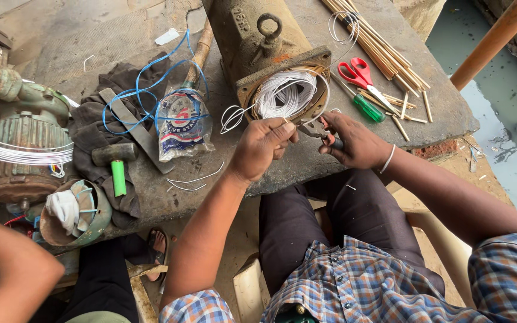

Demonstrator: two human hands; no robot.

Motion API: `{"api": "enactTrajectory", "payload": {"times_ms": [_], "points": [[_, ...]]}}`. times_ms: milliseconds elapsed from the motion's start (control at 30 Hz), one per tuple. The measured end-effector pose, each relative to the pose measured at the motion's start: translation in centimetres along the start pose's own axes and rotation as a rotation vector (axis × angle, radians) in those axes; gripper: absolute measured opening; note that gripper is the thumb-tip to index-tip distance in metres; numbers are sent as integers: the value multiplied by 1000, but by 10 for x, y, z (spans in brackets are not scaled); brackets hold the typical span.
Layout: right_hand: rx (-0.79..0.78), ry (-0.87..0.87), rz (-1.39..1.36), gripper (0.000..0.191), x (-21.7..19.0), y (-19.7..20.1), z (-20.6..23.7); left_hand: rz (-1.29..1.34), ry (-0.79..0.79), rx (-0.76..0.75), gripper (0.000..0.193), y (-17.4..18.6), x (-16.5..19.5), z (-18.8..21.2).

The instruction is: The person sits at an outdoor workbench and cuts lengths of white insulated wire from a coil using scissors. They then strip the insulation from the cut wire ends by hand and with pliers, working over their lap and placing trimmed pieces on the bench.

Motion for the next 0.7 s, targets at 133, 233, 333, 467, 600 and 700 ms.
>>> {"api": "enactTrajectory", "payload": {"times_ms": [133, 233, 333, 467, 600, 700], "points": [[11, -57, -104, 71, -5, 9, -5, 170, 63, 10, 25, 2, 5, -7], [2, -83, 44, 81, -25, 16, 18, -102, 19, 40, 29, -6, 4, -2], [-126, -229, 38, 61, -54, 16, 68, -745, -372, 148, 24, -19, 1, 13], [-519, -1140, -439, 51, -66, 22, 130, -834, -664, 184, 16, -32, -19, 20], [-603, -1348, -497, 62, -70, 53, 131, -1017, -743, 164, 15, -32, -38, 14], [-620, -1218, -637, 69, -68, 59, 108, -1069, -779, 153, 19, -29, -46, 11]]}}
Point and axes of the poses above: each hand's wrist, its own z-axis away from the middle knuckle, its own y-axis out of the back of the hand, x = y × z, the point moved 3 cm from there along -z, towards the middle knuckle, and after that the axes turned 4 degrees about x, right-handed, at the moved point
